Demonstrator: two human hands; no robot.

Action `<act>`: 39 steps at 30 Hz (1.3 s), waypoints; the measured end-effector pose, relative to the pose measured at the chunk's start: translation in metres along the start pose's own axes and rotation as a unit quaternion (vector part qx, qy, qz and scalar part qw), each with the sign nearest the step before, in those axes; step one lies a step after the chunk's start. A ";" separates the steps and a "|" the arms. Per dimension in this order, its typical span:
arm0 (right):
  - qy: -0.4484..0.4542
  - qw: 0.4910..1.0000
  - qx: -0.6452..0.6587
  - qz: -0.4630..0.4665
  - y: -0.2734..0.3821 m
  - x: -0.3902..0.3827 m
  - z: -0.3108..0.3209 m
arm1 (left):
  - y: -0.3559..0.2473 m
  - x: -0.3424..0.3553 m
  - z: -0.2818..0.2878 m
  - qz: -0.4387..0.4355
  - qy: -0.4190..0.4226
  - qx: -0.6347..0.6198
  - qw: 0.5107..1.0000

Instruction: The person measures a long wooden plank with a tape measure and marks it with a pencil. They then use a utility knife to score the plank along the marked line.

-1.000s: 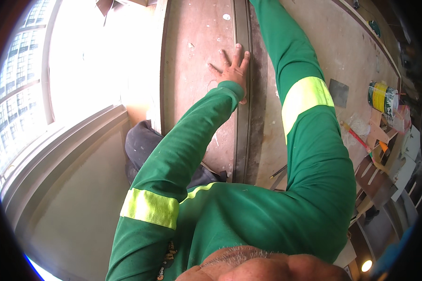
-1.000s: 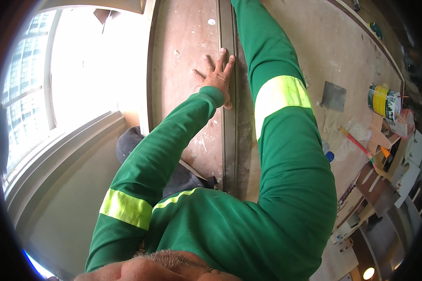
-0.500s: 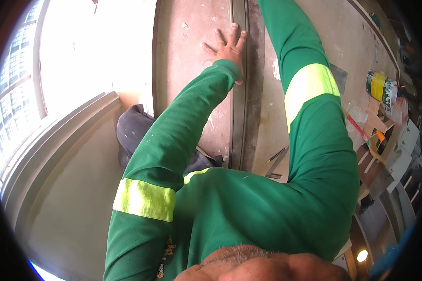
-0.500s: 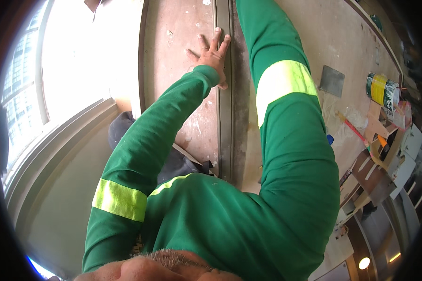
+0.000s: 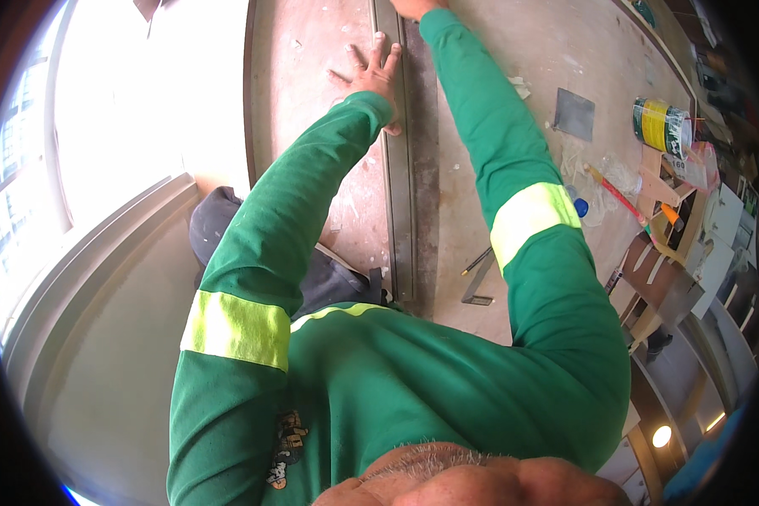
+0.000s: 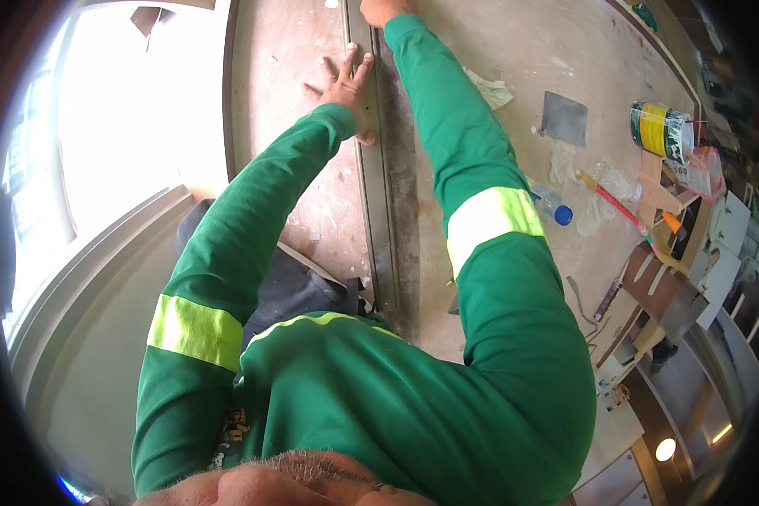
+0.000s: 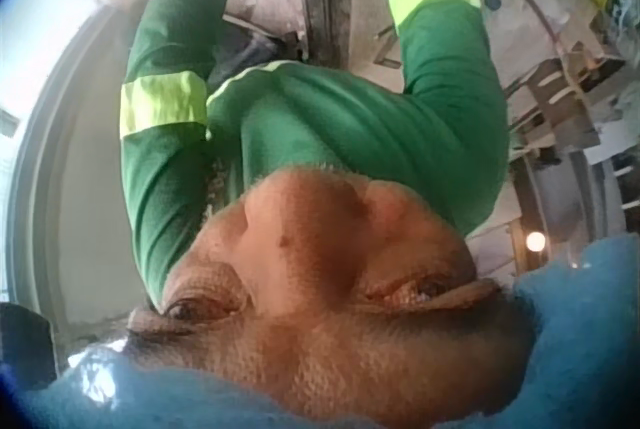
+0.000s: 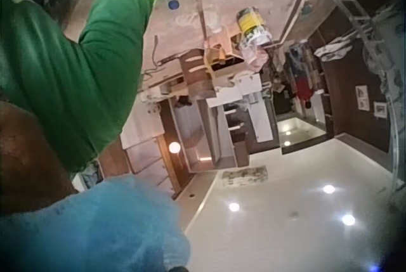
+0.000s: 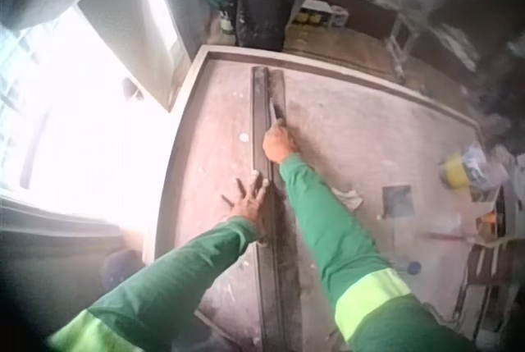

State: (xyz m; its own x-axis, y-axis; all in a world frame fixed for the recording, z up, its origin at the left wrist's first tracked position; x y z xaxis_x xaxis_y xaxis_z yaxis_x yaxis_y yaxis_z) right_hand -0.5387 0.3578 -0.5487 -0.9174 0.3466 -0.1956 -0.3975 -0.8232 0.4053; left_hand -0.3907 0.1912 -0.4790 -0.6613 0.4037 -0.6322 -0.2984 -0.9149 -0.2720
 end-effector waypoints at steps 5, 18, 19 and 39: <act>-0.014 1.000 0.018 -0.008 0.002 -0.034 0.009 | -0.002 0.000 0.001 -0.001 0.016 0.020 1.000; 0.004 1.000 -0.017 -0.022 0.001 -0.101 0.012 | 0.000 -0.001 -0.004 -0.007 -0.022 0.034 0.999; 0.008 1.000 -0.019 -0.017 0.001 -0.108 0.013 | 0.001 -0.003 -0.003 -0.008 -0.016 0.036 0.999; 0.057 0.998 -0.029 -0.020 -0.009 -0.225 0.015 | -0.005 -0.011 0.010 -0.042 0.007 0.015 0.999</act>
State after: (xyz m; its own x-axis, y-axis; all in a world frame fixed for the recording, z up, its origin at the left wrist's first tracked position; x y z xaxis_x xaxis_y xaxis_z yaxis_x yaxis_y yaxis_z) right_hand -0.3292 0.2942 -0.4954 -0.8909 0.3292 -0.3129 -0.4292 -0.8355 0.3432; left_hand -0.3893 0.1916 -0.4636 -0.6232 0.4787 -0.6184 -0.3729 -0.8770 -0.3031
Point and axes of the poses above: each hand's wrist, its own x-axis towards the middle knuckle, its own z-axis out of the back of the hand, y = z × x, the point moved 3 cm from there along x, towards the middle knuckle, and after that the axes turned 5 degrees about -x, right-handed, at the moved point
